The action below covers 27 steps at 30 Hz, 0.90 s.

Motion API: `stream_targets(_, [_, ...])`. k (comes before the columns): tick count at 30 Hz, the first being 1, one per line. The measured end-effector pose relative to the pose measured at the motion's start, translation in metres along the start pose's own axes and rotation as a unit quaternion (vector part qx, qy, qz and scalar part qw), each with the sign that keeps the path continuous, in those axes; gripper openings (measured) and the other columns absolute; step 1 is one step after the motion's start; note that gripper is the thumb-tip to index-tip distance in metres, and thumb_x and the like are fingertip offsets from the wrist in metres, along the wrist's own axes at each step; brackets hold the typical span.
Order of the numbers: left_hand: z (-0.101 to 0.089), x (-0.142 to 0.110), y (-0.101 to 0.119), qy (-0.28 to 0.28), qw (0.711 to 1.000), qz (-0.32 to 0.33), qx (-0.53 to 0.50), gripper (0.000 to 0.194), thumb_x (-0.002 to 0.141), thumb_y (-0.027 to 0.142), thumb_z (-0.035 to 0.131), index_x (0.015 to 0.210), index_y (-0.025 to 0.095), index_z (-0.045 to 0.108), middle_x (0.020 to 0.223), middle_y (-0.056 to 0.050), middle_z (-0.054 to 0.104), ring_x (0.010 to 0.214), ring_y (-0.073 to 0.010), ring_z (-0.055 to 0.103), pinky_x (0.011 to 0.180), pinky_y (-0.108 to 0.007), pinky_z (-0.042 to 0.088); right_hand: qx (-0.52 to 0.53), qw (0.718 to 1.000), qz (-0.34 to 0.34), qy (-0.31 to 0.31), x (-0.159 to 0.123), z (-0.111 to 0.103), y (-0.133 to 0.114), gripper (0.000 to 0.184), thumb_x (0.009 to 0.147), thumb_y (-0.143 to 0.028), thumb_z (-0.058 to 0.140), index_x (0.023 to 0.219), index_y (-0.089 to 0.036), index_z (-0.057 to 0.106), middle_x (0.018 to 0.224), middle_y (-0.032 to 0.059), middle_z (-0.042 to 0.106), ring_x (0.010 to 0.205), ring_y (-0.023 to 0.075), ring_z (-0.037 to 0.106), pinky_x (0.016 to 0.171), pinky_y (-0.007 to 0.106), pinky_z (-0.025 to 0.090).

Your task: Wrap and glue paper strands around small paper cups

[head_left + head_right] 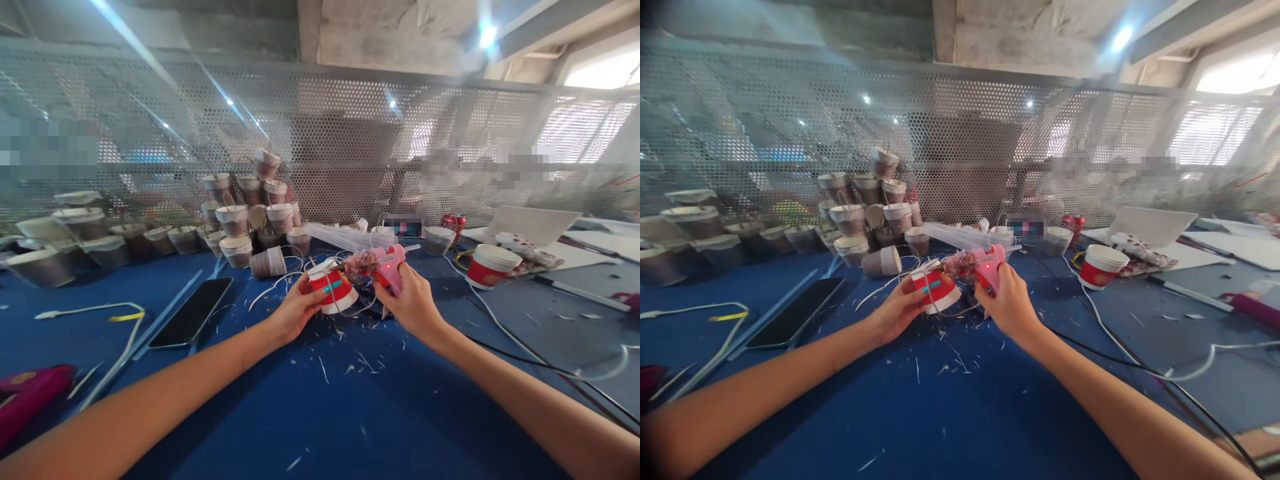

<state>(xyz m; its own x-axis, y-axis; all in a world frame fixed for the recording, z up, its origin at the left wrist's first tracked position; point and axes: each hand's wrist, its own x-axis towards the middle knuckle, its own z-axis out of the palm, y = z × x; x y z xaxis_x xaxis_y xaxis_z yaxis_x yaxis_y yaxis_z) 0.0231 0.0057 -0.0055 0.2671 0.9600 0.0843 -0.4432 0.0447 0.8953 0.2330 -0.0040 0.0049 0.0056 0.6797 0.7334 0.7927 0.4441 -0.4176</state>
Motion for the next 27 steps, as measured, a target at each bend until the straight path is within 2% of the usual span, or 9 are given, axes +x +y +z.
stream_targets(10, [-0.0007, 0.0003, -0.0003, 0.005, 1.000, 0.000, 0.001, 0.046, 0.058, 0.013, 0.074, 0.101, 0.019, 0.058, 0.100, -0.006, 0.067, 0.096, -0.0246, 0.061, 0.082, -0.036, 0.048, -0.004, 1.000, -0.007, -0.006, 0.0012, -0.0013, -0.0006, 0.025, 0.069, -0.032, 0.050, 0.064, -0.023, 0.027, 0.057, -0.0025, 0.041, 0.051, 0.0105, 0.037, 0.049, 0.026, 0.028])
stream_targets(18, [-0.0005, -0.0002, -0.0004, -0.006, 1.000, 0.000, 0.000, 0.040, 0.062, 0.011, 0.072, 0.099, 0.018, 0.059, 0.100, -0.007, 0.067, 0.095, -0.0238, 0.062, 0.085, -0.037, 0.046, -0.011, 1.000, -0.013, -0.014, 0.0006, 0.0001, 0.0027, 0.024, 0.071, -0.032, 0.049, 0.066, -0.023, 0.028, 0.061, -0.0013, 0.043, 0.054, 0.0115, 0.038, 0.051, 0.026, 0.029])
stream_targets(27, [-0.0008, 0.0004, -0.0006, -0.019, 1.000, -0.005, 0.012, 0.046, 0.061, 0.013, 0.073, 0.104, 0.019, 0.058, 0.102, -0.008, 0.067, 0.101, -0.0262, 0.060, 0.089, -0.040, 0.044, -0.010, 1.000, -0.004, -0.021, 0.0020, -0.0025, -0.0010, 0.024, 0.071, -0.032, 0.049, 0.067, -0.023, 0.027, 0.060, -0.0014, 0.042, 0.054, 0.0120, 0.039, 0.052, 0.026, 0.030])
